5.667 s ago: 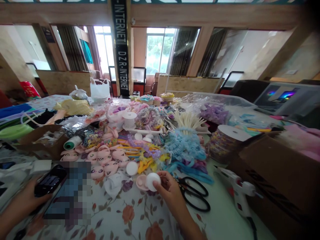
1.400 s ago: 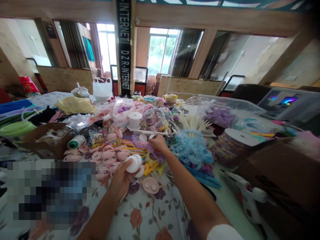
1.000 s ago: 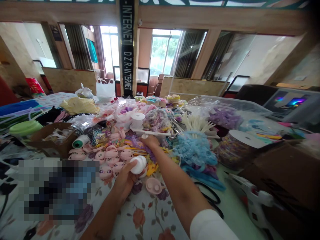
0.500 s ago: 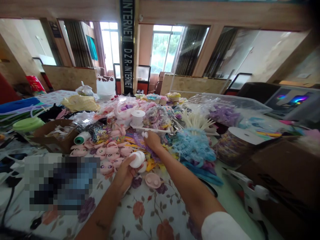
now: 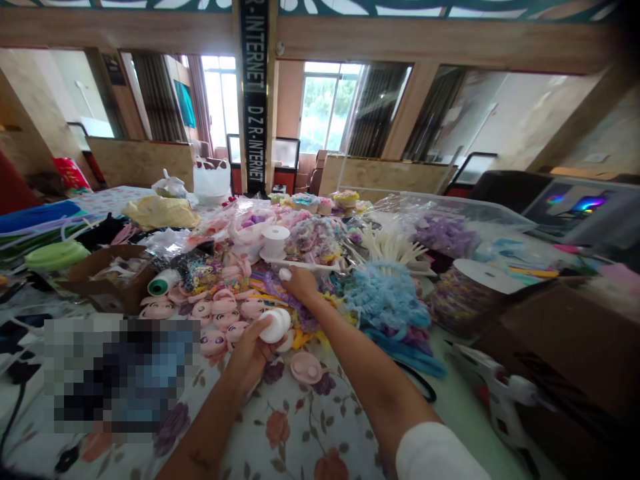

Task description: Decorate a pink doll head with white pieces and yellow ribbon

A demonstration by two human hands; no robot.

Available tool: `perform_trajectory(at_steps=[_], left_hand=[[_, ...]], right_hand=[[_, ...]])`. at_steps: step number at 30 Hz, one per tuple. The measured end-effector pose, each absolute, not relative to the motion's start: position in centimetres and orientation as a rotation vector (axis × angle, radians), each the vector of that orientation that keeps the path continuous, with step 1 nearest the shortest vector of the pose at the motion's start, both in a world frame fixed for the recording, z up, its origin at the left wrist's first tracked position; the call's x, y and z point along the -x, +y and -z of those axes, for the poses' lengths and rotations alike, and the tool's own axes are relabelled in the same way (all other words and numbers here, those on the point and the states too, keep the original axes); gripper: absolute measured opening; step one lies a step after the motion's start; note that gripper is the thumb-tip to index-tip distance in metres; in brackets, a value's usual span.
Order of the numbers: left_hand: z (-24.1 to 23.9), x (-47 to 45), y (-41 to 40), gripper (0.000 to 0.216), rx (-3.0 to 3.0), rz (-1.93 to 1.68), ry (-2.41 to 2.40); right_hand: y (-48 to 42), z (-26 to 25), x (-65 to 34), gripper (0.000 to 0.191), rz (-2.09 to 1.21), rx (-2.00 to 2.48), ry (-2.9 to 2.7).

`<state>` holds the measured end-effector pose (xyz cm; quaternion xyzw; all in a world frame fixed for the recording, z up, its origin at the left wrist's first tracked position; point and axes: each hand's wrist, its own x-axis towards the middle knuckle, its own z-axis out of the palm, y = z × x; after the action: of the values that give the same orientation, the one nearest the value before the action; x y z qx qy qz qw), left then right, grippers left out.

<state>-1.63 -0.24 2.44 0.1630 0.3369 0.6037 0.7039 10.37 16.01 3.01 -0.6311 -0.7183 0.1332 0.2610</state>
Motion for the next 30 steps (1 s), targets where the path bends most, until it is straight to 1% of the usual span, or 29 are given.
perform_trajectory(at_steps=[5, 8, 11, 13, 14, 16, 19, 21, 24, 27, 28, 30], left_hand=[[-2.1, 1.9, 0.0, 0.021, -0.357, -1.364, 0.717], [-2.3, 2.3, 0.1, 0.02, -0.357, -1.383, 0.701], [-2.6, 2.8, 0.2, 0.021, -0.364, -1.415, 0.692], [-2.7, 3.0, 0.3, 0.02, -0.379, -1.455, 0.697], [-2.7, 3.0, 0.3, 0.019, -0.391, -1.473, 0.699], [-2.7, 3.0, 0.4, 0.017, -0.429, -1.491, 0.705], [-2.9, 2.5, 0.0, 0.021, -0.557, -1.449, 0.689], [-3.1, 1.9, -0.6, 0.029, -0.664, -1.387, 0.674], [-3.5, 0.4, -2.0, 0.049, -0.793, -1.274, 0.66], [-3.6, -1.4, -3.6, 0.066, -0.85, -1.162, 0.659], [-3.5, -2.0, -4.1, 0.067, -0.852, -1.131, 0.67], [-3.3, -2.9, -4.9, 0.061, -0.863, -1.096, 0.703]], right_hand=[[14.9, -5.2, -12.0, 0.031, -0.553, 1.457, -1.816], [13.6, -7.3, -14.1, 0.035, -0.673, 1.34, -1.614], [10.9, -9.3, -17.2, 0.042, -0.739, 1.246, -1.367], [7.8, -9.9, -19.4, 0.04, -0.795, 1.17, -1.228], [5.9, -9.7, -20.4, 0.038, -0.842, 1.118, -1.153], [1.7, -8.4, -21.9, 0.036, -1.115, 0.892, -0.868], [-4.3, -4.8, -23.3, 0.034, -1.343, 0.892, -0.656], [-7.2, -2.4, -23.7, 0.034, -1.459, 0.898, -0.57], [-9.2, -0.5, -24.0, 0.033, -1.572, 0.848, -0.525], [-9.2, -0.4, -23.6, 0.028, -1.643, 0.797, -0.524], [-9.0, -0.4, -23.3, 0.027, -1.668, 0.788, -0.53], [-8.7, -0.6, -22.8, 0.024, -1.719, 0.773, -0.538]])
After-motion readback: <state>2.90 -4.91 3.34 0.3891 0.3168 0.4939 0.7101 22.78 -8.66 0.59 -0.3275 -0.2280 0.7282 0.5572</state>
